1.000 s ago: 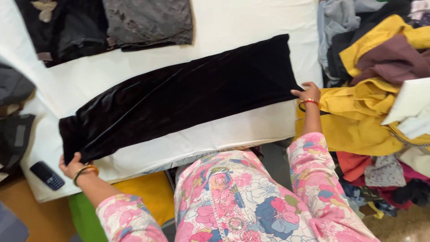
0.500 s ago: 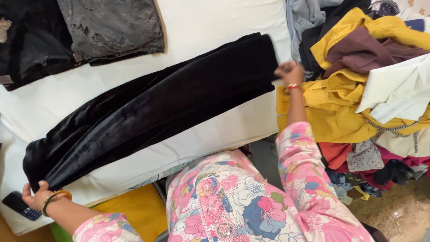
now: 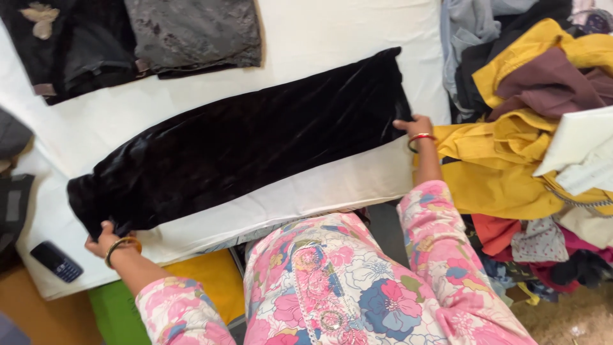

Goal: The person folds several pieces of black velvet fabric on a white-covered table. They smooth out each piece, fold it into a neat rectangle, and place it in a stack. The process is repeated for multiple items.

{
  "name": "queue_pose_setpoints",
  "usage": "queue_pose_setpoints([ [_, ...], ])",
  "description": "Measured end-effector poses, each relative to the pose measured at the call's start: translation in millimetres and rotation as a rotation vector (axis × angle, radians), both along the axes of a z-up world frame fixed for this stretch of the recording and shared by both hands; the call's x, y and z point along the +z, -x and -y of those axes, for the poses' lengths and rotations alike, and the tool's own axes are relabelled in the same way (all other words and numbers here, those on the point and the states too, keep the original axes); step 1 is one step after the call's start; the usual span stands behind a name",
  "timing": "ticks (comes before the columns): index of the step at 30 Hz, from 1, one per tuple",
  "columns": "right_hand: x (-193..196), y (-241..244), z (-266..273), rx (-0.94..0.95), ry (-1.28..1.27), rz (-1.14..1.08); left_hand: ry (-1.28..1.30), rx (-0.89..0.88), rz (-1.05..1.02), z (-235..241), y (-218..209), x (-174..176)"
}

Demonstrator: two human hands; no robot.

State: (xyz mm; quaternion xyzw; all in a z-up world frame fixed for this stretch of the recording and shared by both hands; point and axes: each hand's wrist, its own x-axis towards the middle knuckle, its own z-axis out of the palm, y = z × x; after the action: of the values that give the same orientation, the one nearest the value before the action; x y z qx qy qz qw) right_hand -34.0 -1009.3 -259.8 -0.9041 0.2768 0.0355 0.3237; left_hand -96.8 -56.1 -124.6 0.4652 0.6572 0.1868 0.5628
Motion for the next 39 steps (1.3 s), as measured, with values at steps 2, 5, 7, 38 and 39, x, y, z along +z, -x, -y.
queue_pose_setpoints([
  [2,108,-4,-35,-0.127,-0.123,-0.046,-0.054,-0.06,0.031,-17,5,-2],
  [5,211,-37,-71,-0.243,-0.251,-0.012,-0.118,-0.148,0.12,-17,7,39],
  [7,225,-30,-69,-0.232,-0.259,0.07,-0.129,-0.174,0.174,-11,9,62],
  [38,123,-64,-133,0.393,0.521,0.153,-1.315,-1.66,-0.237,294,-156,-13],
  [39,130,-67,-133,0.354,0.519,0.149,-1.296,-1.605,-0.242,301,-159,-12],
])
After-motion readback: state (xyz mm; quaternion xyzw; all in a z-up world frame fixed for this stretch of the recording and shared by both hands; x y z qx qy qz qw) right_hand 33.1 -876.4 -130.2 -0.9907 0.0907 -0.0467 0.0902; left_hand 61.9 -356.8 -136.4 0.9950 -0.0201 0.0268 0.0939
